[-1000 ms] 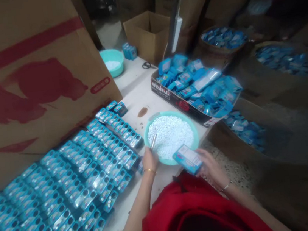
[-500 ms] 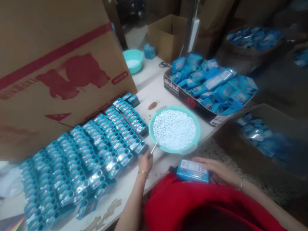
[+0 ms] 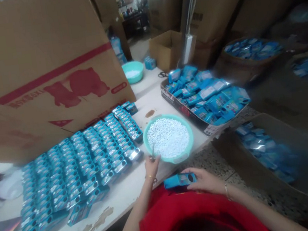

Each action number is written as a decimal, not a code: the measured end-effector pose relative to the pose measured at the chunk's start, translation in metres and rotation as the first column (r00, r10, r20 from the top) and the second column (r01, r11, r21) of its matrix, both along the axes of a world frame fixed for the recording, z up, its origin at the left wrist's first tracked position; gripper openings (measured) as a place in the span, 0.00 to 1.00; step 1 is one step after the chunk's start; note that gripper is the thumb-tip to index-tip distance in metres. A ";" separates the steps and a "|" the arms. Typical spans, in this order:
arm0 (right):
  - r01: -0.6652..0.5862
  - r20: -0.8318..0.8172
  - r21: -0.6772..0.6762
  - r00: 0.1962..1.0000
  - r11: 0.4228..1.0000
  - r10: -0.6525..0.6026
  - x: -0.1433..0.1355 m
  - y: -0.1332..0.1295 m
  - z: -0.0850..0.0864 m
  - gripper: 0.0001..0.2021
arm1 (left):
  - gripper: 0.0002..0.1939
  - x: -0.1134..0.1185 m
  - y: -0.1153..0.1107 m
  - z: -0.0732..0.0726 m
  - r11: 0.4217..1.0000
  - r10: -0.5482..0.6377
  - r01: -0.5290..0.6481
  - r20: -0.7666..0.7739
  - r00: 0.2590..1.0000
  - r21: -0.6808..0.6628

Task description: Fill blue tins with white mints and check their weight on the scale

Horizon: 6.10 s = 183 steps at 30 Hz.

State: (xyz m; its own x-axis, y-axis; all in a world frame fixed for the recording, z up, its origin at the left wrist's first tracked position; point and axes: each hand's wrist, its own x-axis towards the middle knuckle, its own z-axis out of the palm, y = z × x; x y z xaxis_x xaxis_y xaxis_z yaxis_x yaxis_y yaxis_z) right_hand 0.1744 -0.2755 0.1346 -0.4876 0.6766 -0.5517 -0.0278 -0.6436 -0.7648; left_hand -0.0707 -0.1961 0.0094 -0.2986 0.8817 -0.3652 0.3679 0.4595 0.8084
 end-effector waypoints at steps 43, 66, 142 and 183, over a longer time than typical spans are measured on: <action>-0.152 0.796 0.602 0.185 0.784 -0.576 0.040 0.189 -0.082 0.24 | 0.14 -0.077 0.028 0.057 0.782 -0.596 0.622 -0.337 0.729 -0.037; 0.555 0.366 0.480 0.578 0.680 -0.730 -0.053 0.044 -0.058 0.20 | 0.10 0.018 0.111 -0.005 0.413 -0.897 0.901 -0.231 0.377 -0.133; 0.152 0.362 0.848 0.536 0.508 -0.763 -0.051 0.087 -0.105 0.15 | 0.10 -0.012 0.155 0.046 0.208 -0.878 0.903 -0.479 0.003 -0.376; 0.203 0.336 0.856 0.481 0.475 -0.810 -0.052 0.084 -0.103 0.15 | 0.09 -0.009 0.141 0.039 0.110 -0.922 0.921 -0.385 -0.045 -0.372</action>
